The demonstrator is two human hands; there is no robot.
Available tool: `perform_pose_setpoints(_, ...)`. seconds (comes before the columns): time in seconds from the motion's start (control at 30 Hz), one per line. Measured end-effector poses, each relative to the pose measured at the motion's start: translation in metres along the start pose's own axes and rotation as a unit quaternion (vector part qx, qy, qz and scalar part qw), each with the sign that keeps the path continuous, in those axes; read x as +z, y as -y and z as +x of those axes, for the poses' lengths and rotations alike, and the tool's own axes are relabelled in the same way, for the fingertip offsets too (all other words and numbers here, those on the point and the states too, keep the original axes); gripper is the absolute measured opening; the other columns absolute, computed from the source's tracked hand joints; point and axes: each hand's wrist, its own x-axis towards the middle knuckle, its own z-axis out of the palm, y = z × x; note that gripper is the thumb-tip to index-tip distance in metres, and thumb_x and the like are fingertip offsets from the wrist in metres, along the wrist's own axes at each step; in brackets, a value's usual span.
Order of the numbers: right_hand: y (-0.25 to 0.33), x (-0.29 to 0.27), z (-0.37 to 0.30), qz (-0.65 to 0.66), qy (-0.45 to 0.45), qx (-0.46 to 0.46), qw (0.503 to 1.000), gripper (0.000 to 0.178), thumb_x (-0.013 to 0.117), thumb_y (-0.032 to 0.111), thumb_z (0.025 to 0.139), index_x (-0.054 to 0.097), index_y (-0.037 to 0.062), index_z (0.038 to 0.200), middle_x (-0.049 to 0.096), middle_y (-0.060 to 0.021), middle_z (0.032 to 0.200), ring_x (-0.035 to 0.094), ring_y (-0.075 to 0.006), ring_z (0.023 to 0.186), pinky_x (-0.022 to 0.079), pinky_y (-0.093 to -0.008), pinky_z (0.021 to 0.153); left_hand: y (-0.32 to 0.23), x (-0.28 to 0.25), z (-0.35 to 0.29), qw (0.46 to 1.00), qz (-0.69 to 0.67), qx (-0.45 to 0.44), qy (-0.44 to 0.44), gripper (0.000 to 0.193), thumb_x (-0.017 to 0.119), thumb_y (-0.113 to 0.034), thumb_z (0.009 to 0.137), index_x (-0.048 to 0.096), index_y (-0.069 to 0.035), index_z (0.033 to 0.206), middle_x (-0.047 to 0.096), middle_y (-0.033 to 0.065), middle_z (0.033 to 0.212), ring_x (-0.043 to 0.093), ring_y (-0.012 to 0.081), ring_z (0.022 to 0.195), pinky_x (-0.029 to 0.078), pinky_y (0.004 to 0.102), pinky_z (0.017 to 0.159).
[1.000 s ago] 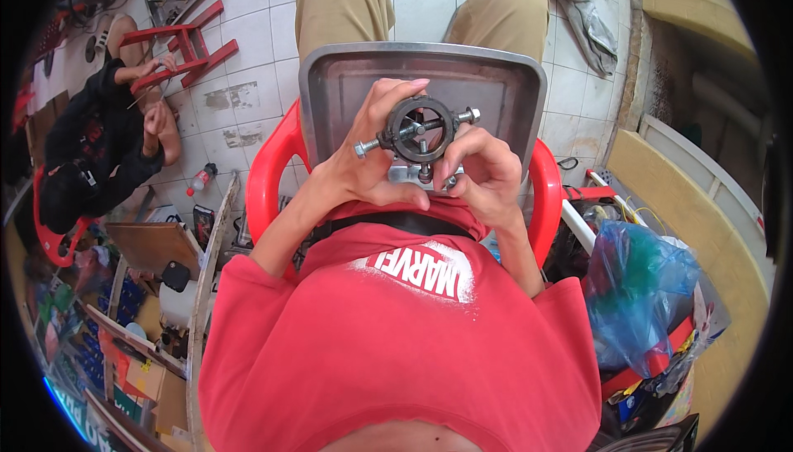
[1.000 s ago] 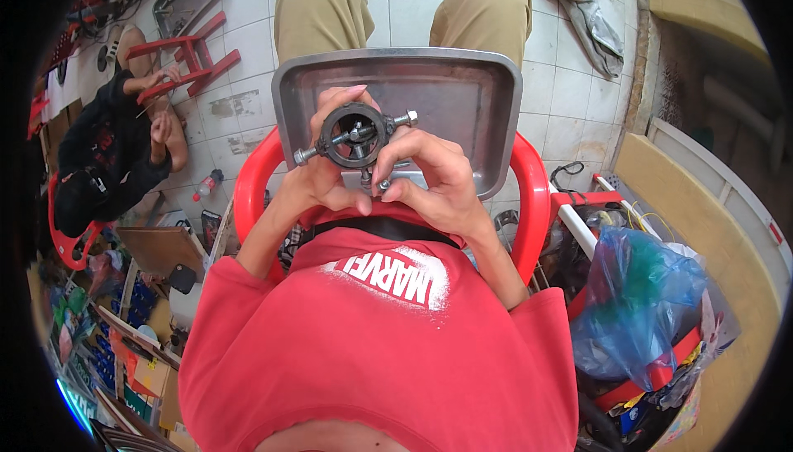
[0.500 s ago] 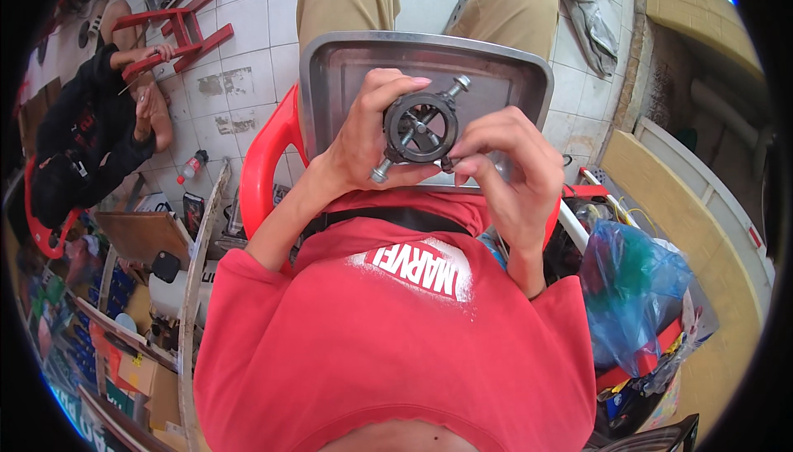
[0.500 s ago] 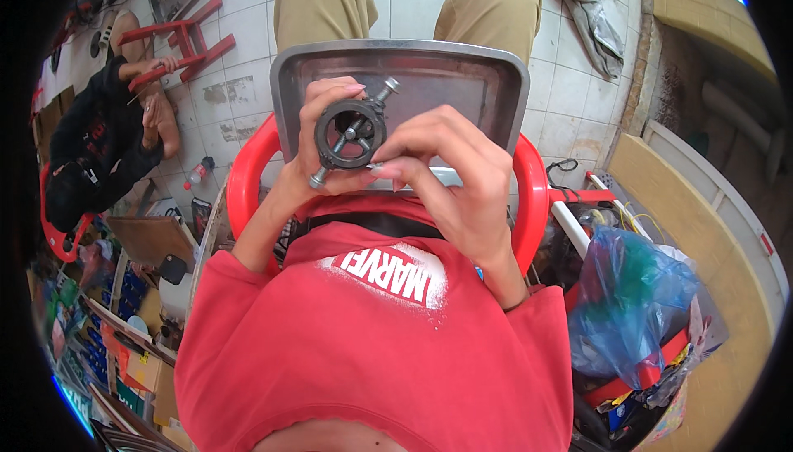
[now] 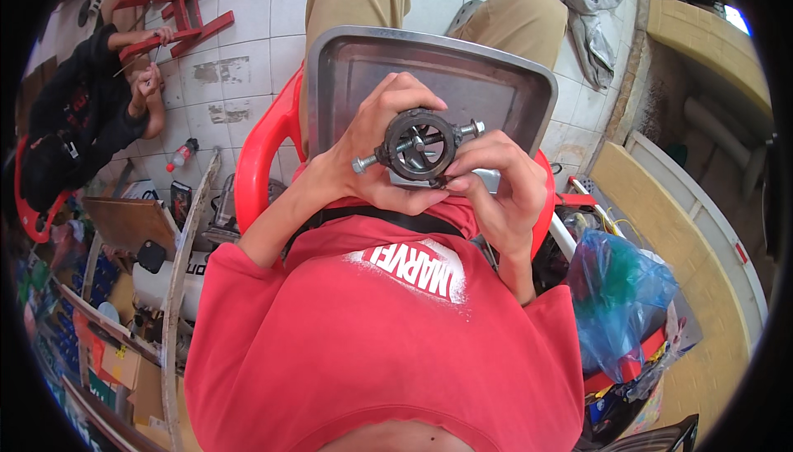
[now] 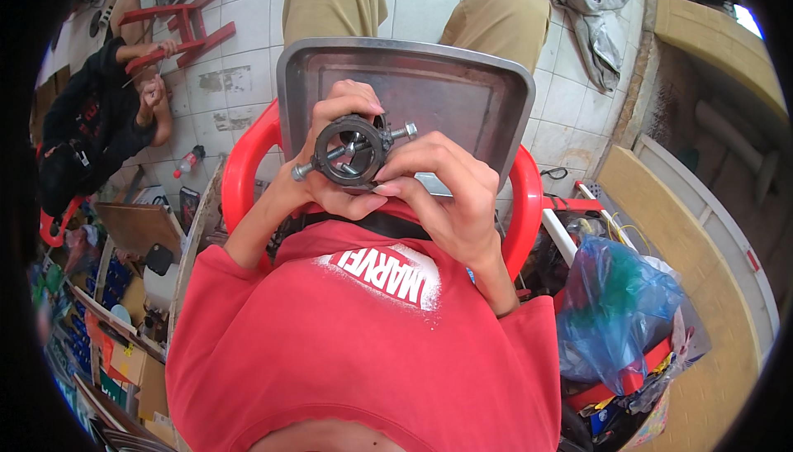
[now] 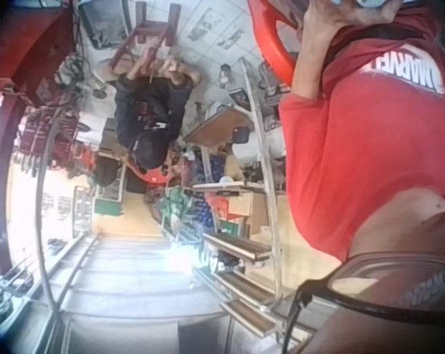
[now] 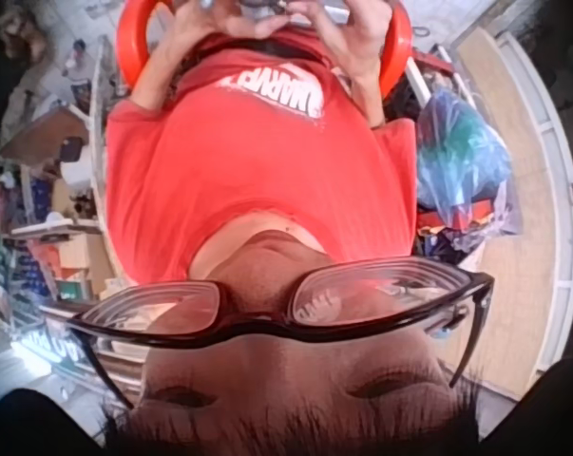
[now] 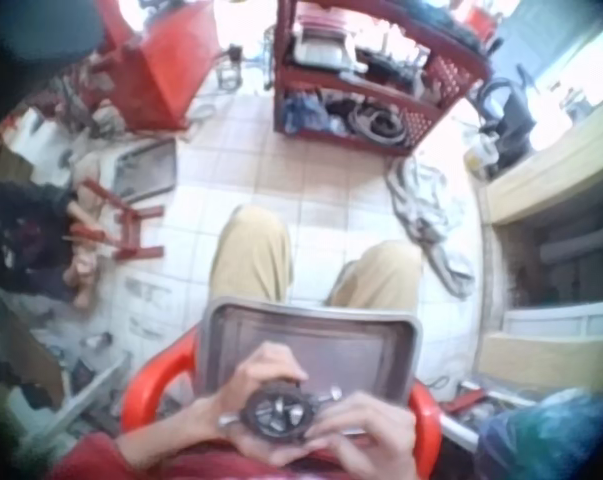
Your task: The person sits on a red chair and assembles a mechanical component, likely a carburetor, using small metal parts and screws. They manipulate the parts over a metal tray, inserting pins and tightening screws by hand. The person occasionally looks around the workshop before returning to the assembly task.
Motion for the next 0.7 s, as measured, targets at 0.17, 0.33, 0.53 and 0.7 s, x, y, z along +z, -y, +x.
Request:
perform_pose_setpoints(0.17, 0.012, 0.0, -0.003, -0.044, -0.028, -0.025, 0.998, 0.027, 0.081, -0.008, 0.072, 0.067, 0.0014, 0.094, 0.073, -0.0098, 0.087, 0.072, -0.024, 0.079, 0.057, -0.0333, 0.067, -0.005, -0.001, 0.001, 1.0, -0.003, -0.019, 0.007, 0.08, 0.089, -0.028, 0.061, 0.05, -0.002, 0.126, 0.06, 0.0131, 0.099, 0.058, 0.0304, 0.087, 0.048, 0.0411, 0.077)
perform_pose_setpoints(0.33, 0.02, 0.0, 0.012, -0.082, -0.025, -0.08, 0.993, 0.029, 0.083, -0.003, 0.07, 0.069, 0.0039, 0.094, 0.073, -0.0072, 0.088, 0.071, -0.0215, 0.077, 0.054, -0.0325, 0.064, -0.008, -0.005, 0.004, 0.999, -0.012, -0.046, 0.013, 0.079, 0.089, -0.027, 0.061, 0.05, -0.002, 0.126, 0.06, 0.0127, 0.1, 0.058, 0.0305, 0.086, 0.048, 0.0406, 0.076)
perform_pose_setpoints(0.53, 0.027, -0.001, 0.031, -0.213, 0.017, -0.14, 0.967, 0.028, 0.082, 0.008, 0.063, 0.072, 0.01, 0.089, 0.07, 0.0007, 0.086, 0.06, -0.016, 0.065, 0.04, -0.0302, 0.053, -0.009, -0.003, 0.005, 0.999, 0.005, -0.039, 0.016, 0.076, 0.088, -0.023, 0.06, 0.051, -0.005, 0.123, 0.061, 0.0114, 0.1, 0.058, 0.0307, 0.085, 0.047, 0.0409, 0.074)
perform_pose_setpoints(0.7, 0.025, 0.004, 0.039, -0.271, 0.024, -0.165, 0.948, 0.027, 0.082, 0.011, 0.06, 0.073, 0.0131, 0.086, 0.067, 0.0021, 0.084, 0.057, -0.0158, 0.063, 0.039, -0.0302, 0.053, -0.014, 0.001, 0.005, 0.999, 0.027, -0.034, 0.028, 0.073, 0.085, -0.019, 0.059, 0.052, -0.006, 0.122, 0.06, 0.0096, 0.1, 0.058, 0.0304, 0.085, 0.045, 0.0411, 0.073)
